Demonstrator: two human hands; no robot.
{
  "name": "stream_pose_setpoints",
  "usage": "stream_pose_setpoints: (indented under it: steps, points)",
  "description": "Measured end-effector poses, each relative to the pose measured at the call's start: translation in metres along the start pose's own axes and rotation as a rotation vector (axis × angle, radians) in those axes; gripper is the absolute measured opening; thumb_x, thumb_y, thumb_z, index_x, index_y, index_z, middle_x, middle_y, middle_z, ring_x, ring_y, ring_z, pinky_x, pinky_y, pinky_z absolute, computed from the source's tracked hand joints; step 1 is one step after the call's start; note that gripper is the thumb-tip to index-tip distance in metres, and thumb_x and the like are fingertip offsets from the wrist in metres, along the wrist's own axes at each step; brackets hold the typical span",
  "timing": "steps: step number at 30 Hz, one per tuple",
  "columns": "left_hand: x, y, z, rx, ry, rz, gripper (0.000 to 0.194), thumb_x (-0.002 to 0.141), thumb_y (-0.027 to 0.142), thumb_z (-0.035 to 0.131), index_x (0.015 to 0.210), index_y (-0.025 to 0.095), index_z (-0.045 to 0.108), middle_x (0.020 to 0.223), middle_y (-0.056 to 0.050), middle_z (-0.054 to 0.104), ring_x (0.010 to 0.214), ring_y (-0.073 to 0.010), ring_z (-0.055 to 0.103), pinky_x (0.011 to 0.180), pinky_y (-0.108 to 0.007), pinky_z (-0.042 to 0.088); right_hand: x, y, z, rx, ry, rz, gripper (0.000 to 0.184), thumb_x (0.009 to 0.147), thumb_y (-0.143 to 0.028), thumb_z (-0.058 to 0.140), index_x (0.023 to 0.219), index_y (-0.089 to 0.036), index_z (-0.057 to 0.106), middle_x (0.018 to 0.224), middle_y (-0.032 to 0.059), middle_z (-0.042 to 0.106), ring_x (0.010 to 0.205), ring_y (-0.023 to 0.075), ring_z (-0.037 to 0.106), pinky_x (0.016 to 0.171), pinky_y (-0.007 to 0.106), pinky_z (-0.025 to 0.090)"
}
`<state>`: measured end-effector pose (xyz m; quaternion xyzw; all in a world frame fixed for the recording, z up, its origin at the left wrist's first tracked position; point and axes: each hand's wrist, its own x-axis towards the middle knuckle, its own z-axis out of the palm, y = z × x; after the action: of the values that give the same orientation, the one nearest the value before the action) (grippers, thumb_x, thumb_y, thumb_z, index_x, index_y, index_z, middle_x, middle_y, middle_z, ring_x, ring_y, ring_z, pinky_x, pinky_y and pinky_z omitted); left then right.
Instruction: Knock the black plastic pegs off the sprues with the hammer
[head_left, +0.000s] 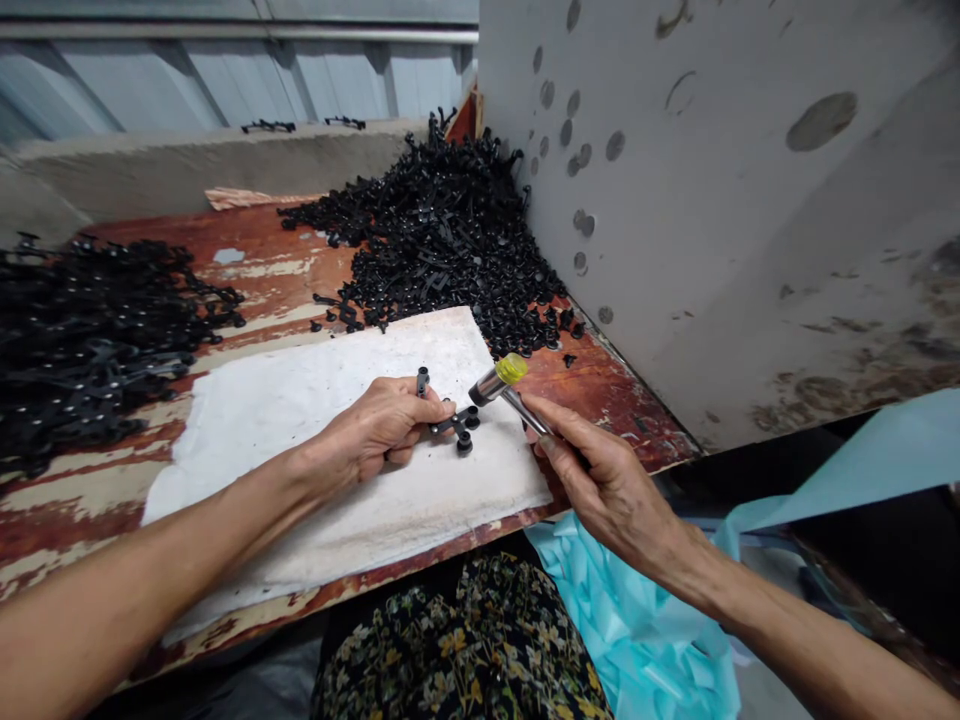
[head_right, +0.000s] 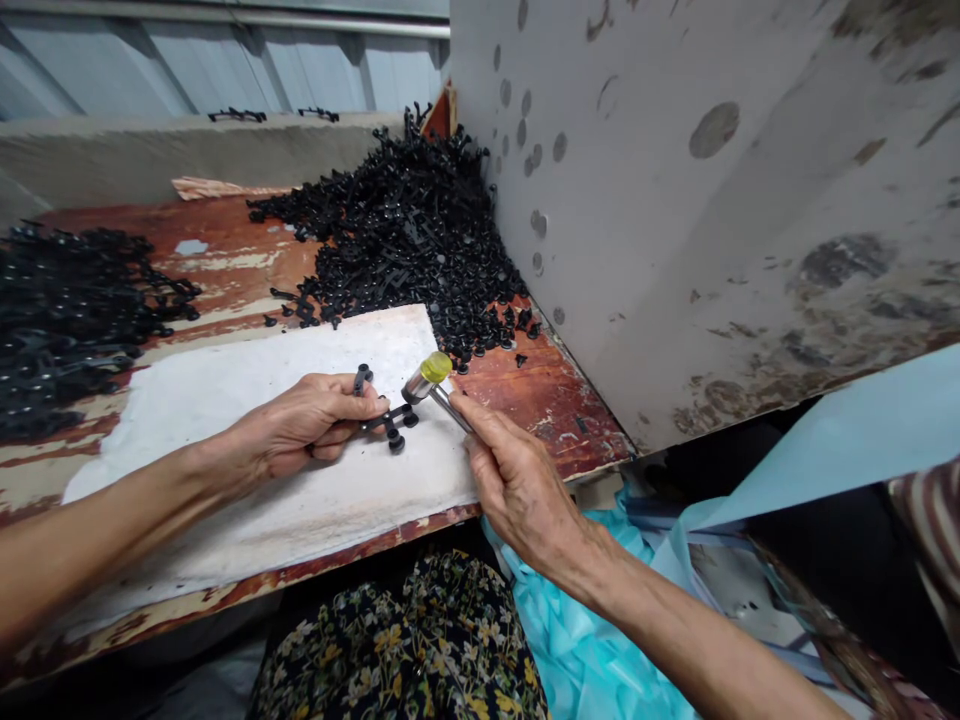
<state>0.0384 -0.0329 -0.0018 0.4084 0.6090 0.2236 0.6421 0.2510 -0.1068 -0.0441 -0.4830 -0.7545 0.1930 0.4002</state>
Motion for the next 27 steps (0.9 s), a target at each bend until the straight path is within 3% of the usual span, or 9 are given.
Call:
stream_pose_setpoints:
  steps: [7,15,19,22,24,27]
  points:
    - [-0.005,0.001,0.004,0.043,0.036,-0.009,0.02,0.084,0.012,0.06,0.068,0.016,0.048,0.051,0.001,0.061,0.028,0.0004,0.02,0.031,-0.015,0.009,-0.001,0.0,0.0,-0.015,0.005,-0.034,0.042,0.092,-0.008,0.044,0.132,-0.011,0.058,0.127,0.0137,0.067,0.116,0.0184,0.065,0.099,0.033,0.053]
    - [-0.006,-0.003,0.009,0.148,0.133,0.123,0.02,0.079,0.013,0.064,0.066,0.016,0.049,0.052,0.001,0.061,0.03,-0.0012,0.029,0.03,-0.015,0.016,0.0,-0.003,-0.005,-0.059,-0.018,-0.104,0.05,0.088,0.0,0.043,0.135,-0.012,0.054,0.125,0.015,0.066,0.114,0.019,0.064,0.097,0.035,0.054]
    - [-0.005,-0.004,0.009,0.172,0.136,0.175,0.02,0.077,0.013,0.065,0.065,0.016,0.049,0.049,0.002,0.057,0.032,-0.0012,0.029,0.031,-0.015,0.017,0.001,-0.008,-0.012,-0.155,-0.047,-0.163,0.052,0.089,0.0,0.042,0.14,-0.01,0.049,0.106,0.0149,0.068,0.089,0.02,0.068,0.077,0.034,0.059]
    - [-0.005,-0.002,0.009,0.194,0.145,0.168,0.02,0.077,0.012,0.064,0.064,0.016,0.049,0.048,0.002,0.056,0.032,-0.0017,0.03,0.03,-0.015,0.018,0.001,-0.014,-0.016,-0.265,-0.127,-0.19,0.048,0.091,-0.004,0.04,0.138,-0.007,0.051,0.084,0.01,0.062,0.065,0.0175,0.061,0.056,0.03,0.056]
    - [-0.006,-0.001,0.009,0.203,0.152,0.157,0.02,0.077,0.012,0.064,0.063,0.016,0.05,0.048,0.002,0.056,0.031,-0.0022,0.03,0.03,-0.016,0.019,0.001,-0.018,-0.017,-0.276,-0.11,-0.212,0.049,0.092,-0.005,0.04,0.14,-0.011,0.048,0.083,0.0078,0.06,0.063,0.0161,0.058,0.054,0.028,0.054]
    - [-0.006,0.0,0.009,0.201,0.143,0.162,0.02,0.076,0.012,0.064,0.062,0.016,0.05,0.045,0.003,0.052,0.031,-0.0022,0.028,0.03,-0.016,0.018,0.001,-0.022,-0.019,-0.244,0.027,-0.246,0.056,0.093,-0.003,0.039,0.147,-0.019,0.039,0.088,0.0068,0.06,0.071,0.0155,0.059,0.06,0.026,0.054]
